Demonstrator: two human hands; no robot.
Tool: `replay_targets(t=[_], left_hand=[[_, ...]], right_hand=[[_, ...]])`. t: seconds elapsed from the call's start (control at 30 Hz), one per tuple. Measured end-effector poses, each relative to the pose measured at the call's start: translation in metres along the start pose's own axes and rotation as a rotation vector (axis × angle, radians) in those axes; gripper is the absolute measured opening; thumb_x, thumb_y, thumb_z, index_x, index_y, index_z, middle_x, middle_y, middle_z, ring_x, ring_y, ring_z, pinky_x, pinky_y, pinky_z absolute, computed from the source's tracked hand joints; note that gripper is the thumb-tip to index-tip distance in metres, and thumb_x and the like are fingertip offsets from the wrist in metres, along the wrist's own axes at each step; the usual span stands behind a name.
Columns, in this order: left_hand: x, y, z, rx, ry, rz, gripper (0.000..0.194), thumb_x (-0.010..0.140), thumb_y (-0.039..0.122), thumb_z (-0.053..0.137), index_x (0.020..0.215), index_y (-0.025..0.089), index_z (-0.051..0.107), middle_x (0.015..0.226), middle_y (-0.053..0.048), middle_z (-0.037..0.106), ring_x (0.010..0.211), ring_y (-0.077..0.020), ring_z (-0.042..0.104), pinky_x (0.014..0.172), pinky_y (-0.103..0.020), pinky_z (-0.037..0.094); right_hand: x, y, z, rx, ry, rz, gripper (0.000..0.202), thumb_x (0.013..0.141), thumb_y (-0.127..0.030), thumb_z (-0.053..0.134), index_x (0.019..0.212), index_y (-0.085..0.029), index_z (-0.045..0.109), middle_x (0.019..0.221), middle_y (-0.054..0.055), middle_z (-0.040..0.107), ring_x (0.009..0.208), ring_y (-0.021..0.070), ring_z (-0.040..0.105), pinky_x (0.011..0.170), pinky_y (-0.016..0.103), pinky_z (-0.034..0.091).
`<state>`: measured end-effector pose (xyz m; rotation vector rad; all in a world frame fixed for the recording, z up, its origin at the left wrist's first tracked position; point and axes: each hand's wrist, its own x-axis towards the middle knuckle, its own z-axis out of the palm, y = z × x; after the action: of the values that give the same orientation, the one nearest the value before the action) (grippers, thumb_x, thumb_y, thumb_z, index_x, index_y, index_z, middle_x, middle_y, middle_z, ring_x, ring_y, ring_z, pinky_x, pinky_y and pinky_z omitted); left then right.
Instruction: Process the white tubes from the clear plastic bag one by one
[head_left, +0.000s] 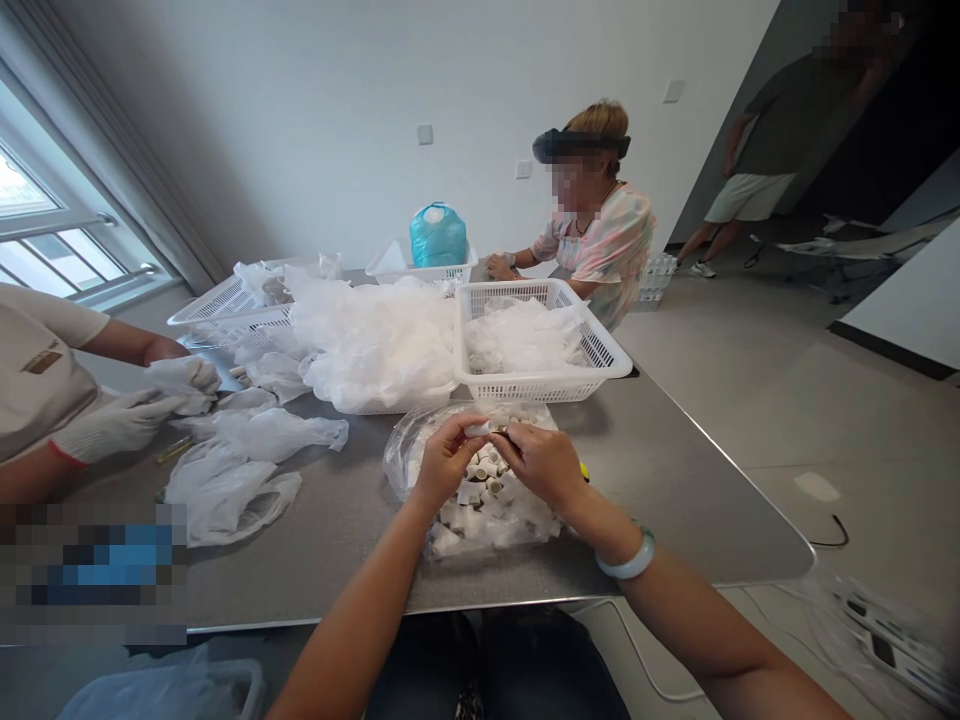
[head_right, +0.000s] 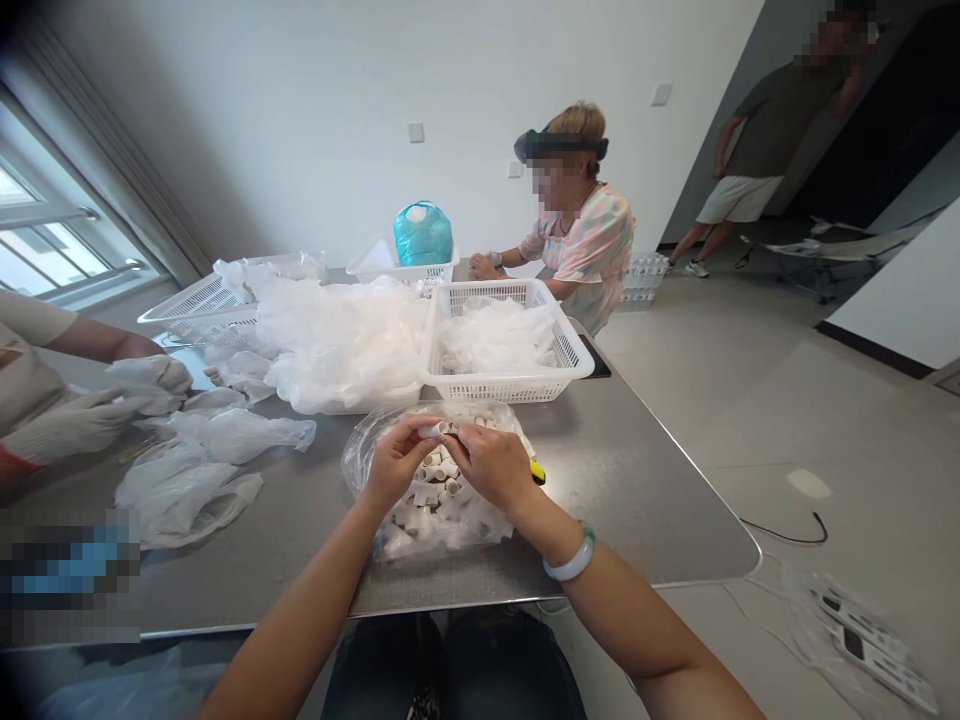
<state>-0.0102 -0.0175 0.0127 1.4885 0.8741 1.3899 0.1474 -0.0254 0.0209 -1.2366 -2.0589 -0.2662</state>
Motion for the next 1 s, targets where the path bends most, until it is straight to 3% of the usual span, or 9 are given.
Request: replay_targets(t=[0.23, 0.37, 0.5, 0.6, 0.73, 1.0], left_hand=[[0.001, -0.004, -0.001, 0.054, 0.012, 0.046, 0.025, 0.074, 0.029, 0.067, 0.097, 0.020, 0.066, 0.103, -0.007, 0.059, 0.094, -0.0197, 0.059, 0.079, -0.030, 0.050], [0.000, 0.000, 0.002, -0.181, 0.022, -0.096, 0.024, 0.070, 0.028, 0.072, 0.091, 0.021, 0.061, 0.090, -0.002, 0.061, 0.085, -0.0180, 0.064, 0.079, -0.030, 0.051], [0.001, 0.006, 0.004, -0.513, 0.049, -0.274, 0.038, 0.068, 0.028, 0.074, 0.102, 0.022, 0.056, 0.081, 0.001, 0.063, 0.085, -0.0181, 0.066, 0.081, -0.032, 0.051], [0.004, 0.006, 0.003, -0.634, 0.096, -0.371, 0.040, 0.064, 0.027, 0.077, 0.098, 0.017, 0.059, 0.078, 0.000, 0.064, 0.076, -0.0130, 0.064, 0.068, -0.023, 0.051], [0.006, 0.002, 0.002, -0.676, 0.139, -0.455, 0.034, 0.056, 0.025, 0.082, 0.080, 0.013, 0.060, 0.068, 0.001, 0.063, 0.056, -0.0057, 0.057, 0.051, -0.015, 0.045], [0.004, 0.000, 0.008, -0.633, 0.137, -0.453, 0.035, 0.051, 0.025, 0.084, 0.078, 0.012, 0.064, 0.061, 0.003, 0.062, 0.050, -0.0039, 0.054, 0.051, -0.014, 0.045]], right_hand=[[0.003, 0.006, -0.007, 0.056, -0.002, 0.095, 0.054, 0.094, -0.050, 0.026, 0.056, -0.019, 0.049, 0.049, 0.000, 0.054, 0.045, 0.0096, 0.048, 0.048, 0.023, 0.023], [0.004, 0.014, -0.005, -0.020, -0.017, 0.112, 0.049, 0.095, -0.045, 0.025, 0.063, -0.019, 0.052, 0.057, 0.002, 0.058, 0.051, 0.0113, 0.050, 0.050, 0.025, 0.023], [0.004, 0.013, -0.002, -0.008, -0.088, 0.039, 0.045, 0.096, -0.043, 0.025, 0.071, -0.018, 0.054, 0.064, 0.002, 0.060, 0.056, 0.0121, 0.052, 0.052, 0.025, 0.024], [0.001, 0.008, 0.000, 0.010, -0.127, -0.012, 0.048, 0.094, -0.051, 0.028, 0.068, -0.018, 0.053, 0.061, 0.002, 0.058, 0.054, 0.0123, 0.051, 0.052, 0.025, 0.024], [-0.001, 0.004, 0.002, 0.000, -0.152, -0.028, 0.052, 0.092, -0.055, 0.027, 0.069, -0.018, 0.054, 0.061, 0.003, 0.059, 0.055, 0.0130, 0.052, 0.053, 0.026, 0.024], [-0.001, 0.004, 0.004, -0.041, -0.152, 0.011, 0.058, 0.093, -0.055, 0.019, 0.068, -0.018, 0.055, 0.061, 0.004, 0.060, 0.054, 0.0128, 0.053, 0.051, 0.026, 0.023]])
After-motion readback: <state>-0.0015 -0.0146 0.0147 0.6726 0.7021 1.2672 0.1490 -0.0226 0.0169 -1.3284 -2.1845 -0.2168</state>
